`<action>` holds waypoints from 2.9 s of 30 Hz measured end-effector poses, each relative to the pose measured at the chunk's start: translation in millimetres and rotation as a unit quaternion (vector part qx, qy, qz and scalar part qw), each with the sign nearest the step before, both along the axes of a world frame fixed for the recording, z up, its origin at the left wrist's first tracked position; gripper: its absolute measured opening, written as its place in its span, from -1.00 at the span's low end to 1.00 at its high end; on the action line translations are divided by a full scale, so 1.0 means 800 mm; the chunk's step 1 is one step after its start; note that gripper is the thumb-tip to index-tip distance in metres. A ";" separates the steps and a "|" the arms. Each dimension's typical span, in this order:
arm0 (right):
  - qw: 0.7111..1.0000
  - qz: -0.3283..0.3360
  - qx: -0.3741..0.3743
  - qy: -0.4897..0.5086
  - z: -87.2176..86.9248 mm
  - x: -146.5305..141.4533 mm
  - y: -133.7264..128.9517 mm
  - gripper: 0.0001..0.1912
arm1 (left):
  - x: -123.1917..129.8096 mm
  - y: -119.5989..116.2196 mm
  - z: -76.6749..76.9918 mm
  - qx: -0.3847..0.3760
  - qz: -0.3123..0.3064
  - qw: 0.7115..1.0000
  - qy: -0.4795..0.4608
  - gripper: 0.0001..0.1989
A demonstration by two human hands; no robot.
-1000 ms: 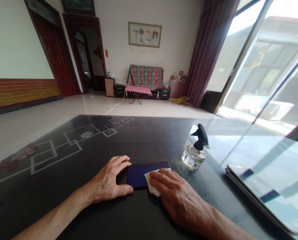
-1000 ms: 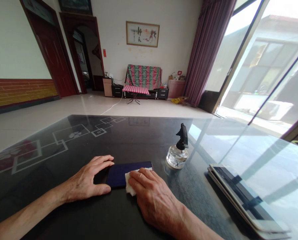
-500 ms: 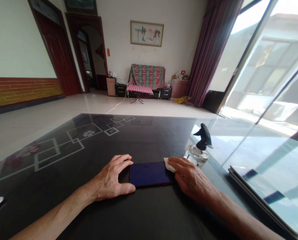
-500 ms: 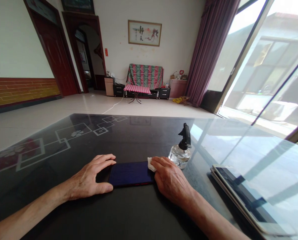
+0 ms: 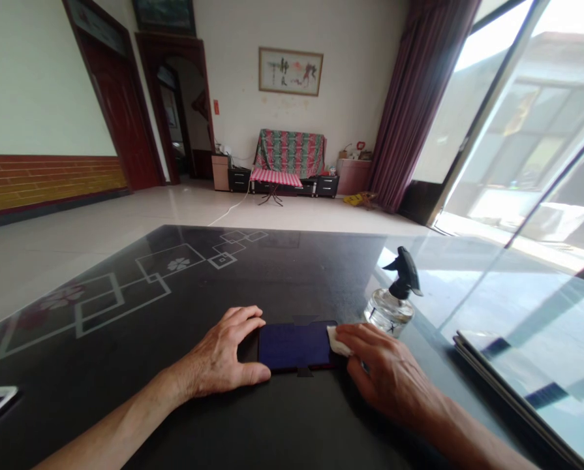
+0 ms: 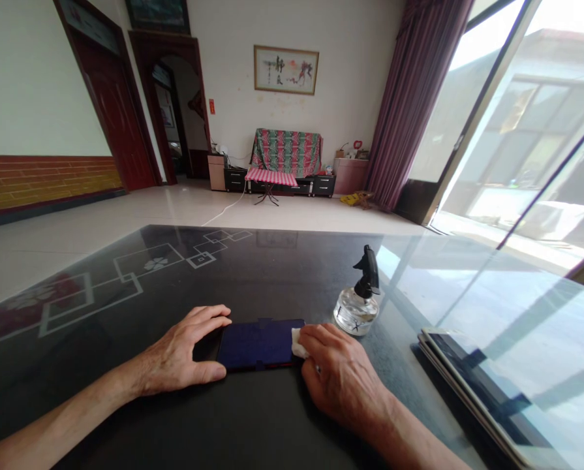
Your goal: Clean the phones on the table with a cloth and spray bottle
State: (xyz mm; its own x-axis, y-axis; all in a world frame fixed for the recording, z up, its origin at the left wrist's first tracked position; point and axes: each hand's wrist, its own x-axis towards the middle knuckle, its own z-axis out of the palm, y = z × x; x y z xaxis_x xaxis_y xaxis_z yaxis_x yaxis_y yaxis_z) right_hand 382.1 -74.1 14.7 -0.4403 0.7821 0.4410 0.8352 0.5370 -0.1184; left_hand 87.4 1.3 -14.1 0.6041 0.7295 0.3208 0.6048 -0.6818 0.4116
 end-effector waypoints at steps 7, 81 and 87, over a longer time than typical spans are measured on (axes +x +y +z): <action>0.999 -0.004 0.021 0.027 -0.021 0.009 0.020 -0.59 | 0.003 -0.002 0.003 -0.007 -0.001 1.000 -0.012 -0.36; 0.998 0.023 -0.003 0.060 -0.005 -0.046 0.048 -0.73 | -0.003 0.000 0.018 -0.082 0.001 0.996 -0.019 -0.36; 0.994 0.087 -0.028 0.059 -0.002 -0.077 0.047 -0.71 | -0.001 0.002 0.014 -0.084 0.014 0.996 -0.031 -0.28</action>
